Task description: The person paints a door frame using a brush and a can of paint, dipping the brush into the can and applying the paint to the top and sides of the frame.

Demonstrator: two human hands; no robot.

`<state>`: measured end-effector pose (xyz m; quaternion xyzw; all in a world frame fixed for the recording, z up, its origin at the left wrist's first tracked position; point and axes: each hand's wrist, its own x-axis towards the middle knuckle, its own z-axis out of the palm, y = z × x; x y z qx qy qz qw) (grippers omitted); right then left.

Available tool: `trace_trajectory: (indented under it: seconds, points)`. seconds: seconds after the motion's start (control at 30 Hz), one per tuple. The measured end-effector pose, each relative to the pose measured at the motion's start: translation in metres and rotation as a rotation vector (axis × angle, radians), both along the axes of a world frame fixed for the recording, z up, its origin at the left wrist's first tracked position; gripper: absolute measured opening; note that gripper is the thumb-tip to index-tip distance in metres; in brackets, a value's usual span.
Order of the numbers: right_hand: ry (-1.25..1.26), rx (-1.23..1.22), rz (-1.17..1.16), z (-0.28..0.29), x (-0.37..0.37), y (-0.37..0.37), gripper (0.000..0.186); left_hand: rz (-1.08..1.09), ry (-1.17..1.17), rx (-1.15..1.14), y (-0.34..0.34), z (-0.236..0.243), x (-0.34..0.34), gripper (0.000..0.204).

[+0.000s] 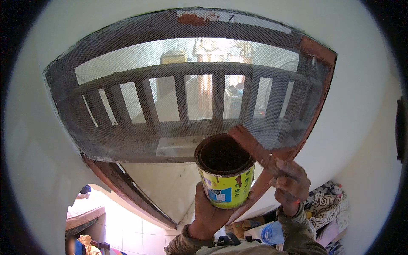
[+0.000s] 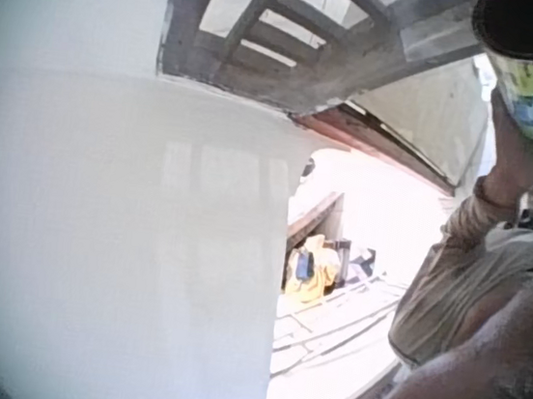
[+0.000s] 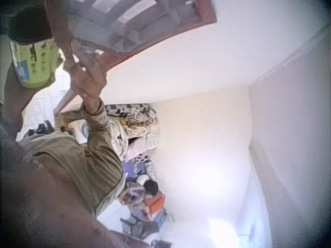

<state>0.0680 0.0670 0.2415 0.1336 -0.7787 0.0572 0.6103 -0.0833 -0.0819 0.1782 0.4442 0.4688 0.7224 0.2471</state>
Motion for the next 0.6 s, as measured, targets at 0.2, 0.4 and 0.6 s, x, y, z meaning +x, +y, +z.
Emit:
trace_trajectory:
  seconds: [0.2,0.4,0.6]
  points:
    - [0.044,-0.151,-0.099,0.053,-0.012,0.019,0.015,0.066,0.087,-0.043,0.002,0.001,-0.005,0.074]
    - [0.244,0.256,-0.229,0.162,-0.058,0.019,0.027,-0.062,-0.224,0.002,-0.005,-0.028,-0.012,0.083]
    - [0.079,0.176,-0.089,0.201,-0.070,0.030,0.023,0.023,-0.359,0.069,-0.016,-0.029,-0.002,0.086]
